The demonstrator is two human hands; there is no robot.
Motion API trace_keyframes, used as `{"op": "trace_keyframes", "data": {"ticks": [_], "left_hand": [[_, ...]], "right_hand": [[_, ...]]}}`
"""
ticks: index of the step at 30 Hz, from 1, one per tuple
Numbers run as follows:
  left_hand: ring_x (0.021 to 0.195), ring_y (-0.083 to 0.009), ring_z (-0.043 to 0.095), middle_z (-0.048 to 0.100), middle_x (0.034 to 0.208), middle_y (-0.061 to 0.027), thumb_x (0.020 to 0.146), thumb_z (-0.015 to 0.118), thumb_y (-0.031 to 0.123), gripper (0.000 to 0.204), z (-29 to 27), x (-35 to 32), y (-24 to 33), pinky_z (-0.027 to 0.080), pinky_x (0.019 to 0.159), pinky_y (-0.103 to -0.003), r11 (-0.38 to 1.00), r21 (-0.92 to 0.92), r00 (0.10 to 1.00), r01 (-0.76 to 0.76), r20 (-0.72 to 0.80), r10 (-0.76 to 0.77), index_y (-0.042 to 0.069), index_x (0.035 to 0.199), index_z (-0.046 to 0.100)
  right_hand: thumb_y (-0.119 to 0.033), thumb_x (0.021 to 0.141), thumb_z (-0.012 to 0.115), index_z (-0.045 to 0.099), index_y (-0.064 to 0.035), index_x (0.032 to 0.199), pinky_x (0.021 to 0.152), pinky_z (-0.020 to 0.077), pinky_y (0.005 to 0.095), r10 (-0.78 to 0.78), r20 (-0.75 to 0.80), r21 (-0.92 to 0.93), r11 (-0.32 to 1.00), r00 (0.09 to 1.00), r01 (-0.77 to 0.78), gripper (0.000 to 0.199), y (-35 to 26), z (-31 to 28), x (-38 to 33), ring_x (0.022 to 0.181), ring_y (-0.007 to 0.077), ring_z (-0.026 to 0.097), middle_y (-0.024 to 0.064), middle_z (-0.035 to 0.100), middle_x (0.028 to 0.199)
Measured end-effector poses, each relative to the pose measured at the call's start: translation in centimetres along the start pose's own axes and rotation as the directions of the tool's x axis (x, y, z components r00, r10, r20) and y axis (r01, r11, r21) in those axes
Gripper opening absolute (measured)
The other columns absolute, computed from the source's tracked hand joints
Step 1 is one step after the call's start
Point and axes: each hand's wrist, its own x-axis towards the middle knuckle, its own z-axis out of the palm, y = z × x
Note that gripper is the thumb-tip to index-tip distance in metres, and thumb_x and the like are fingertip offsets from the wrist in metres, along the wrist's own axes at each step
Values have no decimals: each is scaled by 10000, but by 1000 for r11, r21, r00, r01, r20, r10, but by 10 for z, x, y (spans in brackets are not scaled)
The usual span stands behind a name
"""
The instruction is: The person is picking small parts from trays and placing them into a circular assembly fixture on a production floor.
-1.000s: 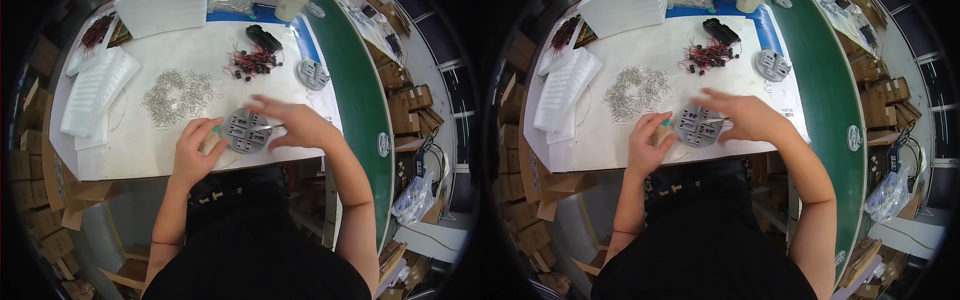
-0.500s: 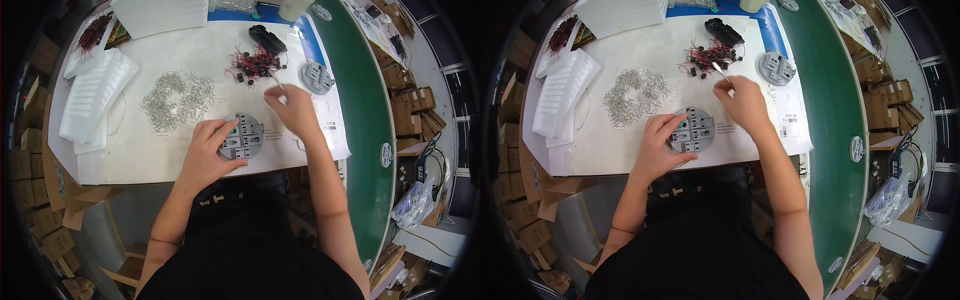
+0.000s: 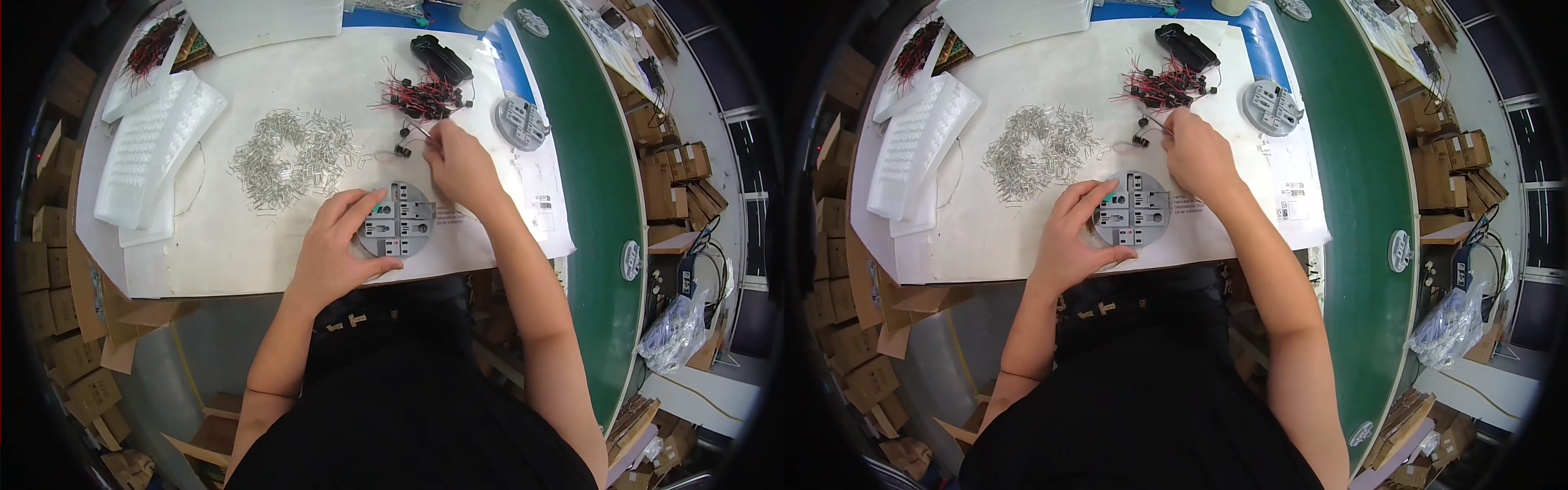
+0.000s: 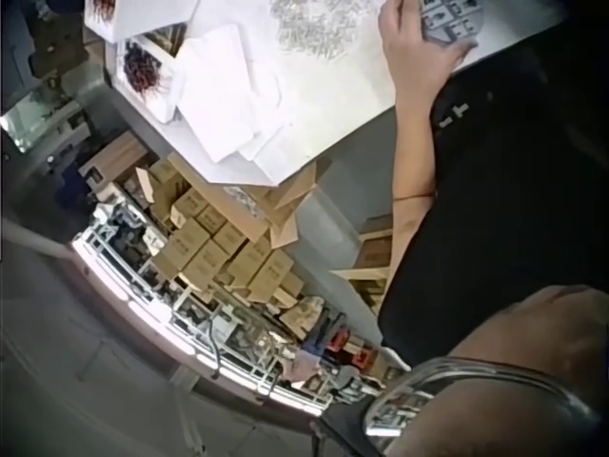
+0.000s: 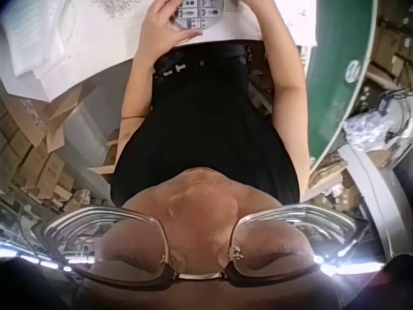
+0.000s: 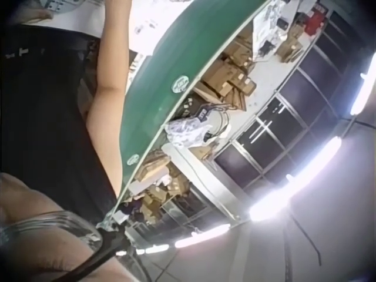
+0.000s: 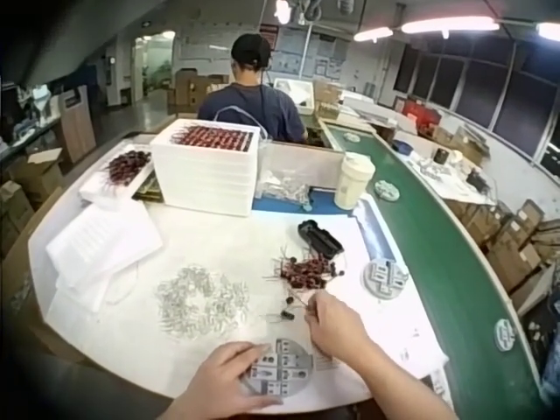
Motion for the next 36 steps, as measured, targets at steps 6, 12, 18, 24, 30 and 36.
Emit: {"op": "trace_keyframes", "data": {"ticks": [6,12,18,24,30,36], "left_hand": [[1215,-307,615,592,1358,-131,574,1015,255,932,5,0,-1,524,1034,-405,999,27,999,-40,-17,41,83,1414,650],[1226,-326,597,596,1333,-122,625,982,277,896,6,-2,5,519,1030,-428,999,31,1000,-26,-4,26,93,1426,625],[1225,-331,588,589,1321,-117,654,965,308,887,6,-2,2,521,1024,-431,997,58,998,-56,-10,56,103,1439,606],[1229,-324,585,583,1322,-113,671,956,324,863,7,0,-1,524,1024,-432,995,65,997,-76,1,76,105,1431,610],[1218,-329,600,603,1328,-124,626,985,290,888,7,-1,-1,514,1032,-437,997,44,998,-68,-13,68,70,1410,631],[1219,-329,597,603,1325,-121,634,980,288,860,8,-1,-1,511,1032,-434,994,60,996,-87,-23,89,65,1391,638]], "right_hand": [[-142,909,756,738,-27,1099,752,552,363,-7,-194,28,1000,981,13,223,25,-28,-14,820,256,705,136,748,960],[-118,912,770,742,30,1084,724,539,294,104,-133,368,929,986,-49,228,13,-44,-35,763,171,684,109,749,916],[-114,933,774,727,78,1092,723,525,250,92,226,524,828,970,-200,254,-25,-31,-45,775,102,661,56,739,882],[-150,939,775,717,74,1050,682,523,258,168,299,498,812,939,-304,257,-28,-18,-36,750,93,635,49,726,859],[-180,935,772,714,78,1048,658,527,282,176,266,456,843,948,-285,289,-22,-2,-36,722,97,616,40,704,835],[-221,896,728,696,32,919,741,539,402,80,8,198,977,997,-80,256,-35,6,-45,823,281,670,125,700,897]]}}
